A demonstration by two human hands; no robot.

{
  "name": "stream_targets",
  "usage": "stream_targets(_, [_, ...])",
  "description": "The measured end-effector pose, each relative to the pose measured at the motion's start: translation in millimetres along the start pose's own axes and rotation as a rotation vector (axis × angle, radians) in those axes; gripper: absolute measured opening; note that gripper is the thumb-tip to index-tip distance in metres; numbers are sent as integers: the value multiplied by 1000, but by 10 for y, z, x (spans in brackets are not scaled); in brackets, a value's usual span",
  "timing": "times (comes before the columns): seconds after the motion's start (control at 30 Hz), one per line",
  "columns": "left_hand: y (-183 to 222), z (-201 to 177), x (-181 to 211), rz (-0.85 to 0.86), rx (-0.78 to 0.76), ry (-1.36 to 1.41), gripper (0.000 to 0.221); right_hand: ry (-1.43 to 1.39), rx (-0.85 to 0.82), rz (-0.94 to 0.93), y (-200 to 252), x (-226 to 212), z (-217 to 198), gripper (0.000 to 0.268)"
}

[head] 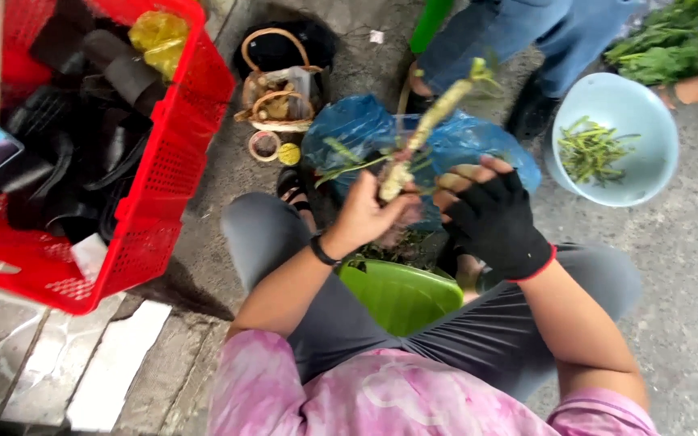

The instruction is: A person is sitting on a stool, using a small knife to cut and snap green vegetable stalks into smaller pieces, placing them into a blue plastic bag and a white bowl.

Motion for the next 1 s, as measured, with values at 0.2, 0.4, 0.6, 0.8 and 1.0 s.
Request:
stream_targets(0.2, [104,182,-475,-123,79,-5,38,-191,54,-168,88,-111,222,11])
stream_targets(0.4, [53,260,-418,-395,18,622,34,-107,2,-81,50,51,55,8])
stream_targets(0.6, [87,283,-252,-528,-164,604,34,87,-27,-82,107,66,249,11])
stream_targets(0.8, [63,288,-238,-573,-254,403,32,-66,-1,-192,19,-327,165,14])
stream_targets(1.0, [27,281,-377,-524,-195,461,46,-61,-21,-133,77,-25,160,16])
Point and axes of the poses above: each hand's wrist, its own y-axis away from the middle knuckle, its own z-axis out of the palm, x = y × z, the point moved 9 cm from there along -y, towards the middle knuckle, and after that the axes turned 11 degrees about z, right-handed, at the moved point
